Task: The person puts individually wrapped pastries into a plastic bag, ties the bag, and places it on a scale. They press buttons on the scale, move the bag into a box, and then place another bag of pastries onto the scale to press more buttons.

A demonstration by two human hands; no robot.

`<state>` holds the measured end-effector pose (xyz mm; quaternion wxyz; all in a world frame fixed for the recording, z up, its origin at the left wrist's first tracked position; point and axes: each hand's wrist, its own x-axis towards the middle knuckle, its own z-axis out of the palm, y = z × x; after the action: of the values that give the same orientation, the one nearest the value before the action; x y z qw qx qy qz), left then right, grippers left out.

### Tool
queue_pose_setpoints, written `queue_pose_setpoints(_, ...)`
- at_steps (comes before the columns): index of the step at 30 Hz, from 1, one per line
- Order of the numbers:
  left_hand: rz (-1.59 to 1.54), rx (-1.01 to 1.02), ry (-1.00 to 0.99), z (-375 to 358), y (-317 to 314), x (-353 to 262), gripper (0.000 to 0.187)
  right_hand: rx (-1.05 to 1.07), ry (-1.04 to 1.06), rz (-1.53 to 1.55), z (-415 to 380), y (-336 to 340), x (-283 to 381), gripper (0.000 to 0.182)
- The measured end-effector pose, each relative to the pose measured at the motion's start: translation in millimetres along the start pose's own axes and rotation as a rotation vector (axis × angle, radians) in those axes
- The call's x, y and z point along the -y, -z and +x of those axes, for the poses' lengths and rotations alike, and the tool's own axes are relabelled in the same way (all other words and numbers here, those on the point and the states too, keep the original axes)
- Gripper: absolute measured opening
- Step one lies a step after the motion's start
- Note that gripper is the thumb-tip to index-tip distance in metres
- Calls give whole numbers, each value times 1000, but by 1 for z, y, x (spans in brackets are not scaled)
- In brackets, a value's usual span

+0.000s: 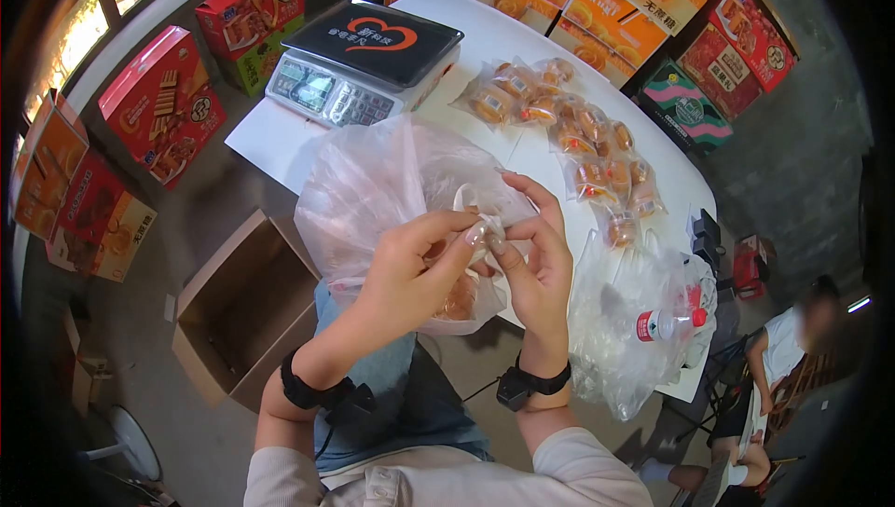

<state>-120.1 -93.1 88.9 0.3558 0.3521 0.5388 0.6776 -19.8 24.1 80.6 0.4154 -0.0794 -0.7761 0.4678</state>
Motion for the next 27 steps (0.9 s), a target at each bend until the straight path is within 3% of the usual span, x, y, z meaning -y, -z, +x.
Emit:
queue_pose_setpoints(2,71,17,-153,3,2,2,18,-21,-21,21,0,0,-2,12)
queue_pose_setpoints(9,-65,-32,-114,6,7,7,16,-96,-30,124,-5,-1,-11,12)
queue_pose_setpoints(11,-27,-123,-216,8,5,12,21,-111,-38,147,-5,-3,-11,12)
queue_pose_setpoints(15,65,-161,-70,4,2,5,28,-142,64,205,-4,-5,-16,10)
queue_pose_setpoints(17,175,-198,-202,4,3,11,38,-153,94,236,-3,-5,-18,9)
queue_pose_setpoints(21,315,-177,-209,3,6,-3,37,-138,55,297,-4,-8,-17,12)
queue_pose_setpoints(23,665,-148,-530,7,14,-1,30,-137,23,302,-4,-10,-16,13)
queue_pose_setpoints(27,696,-112,-616,9,18,-4,18,-188,-147,424,-1,-16,-11,14)
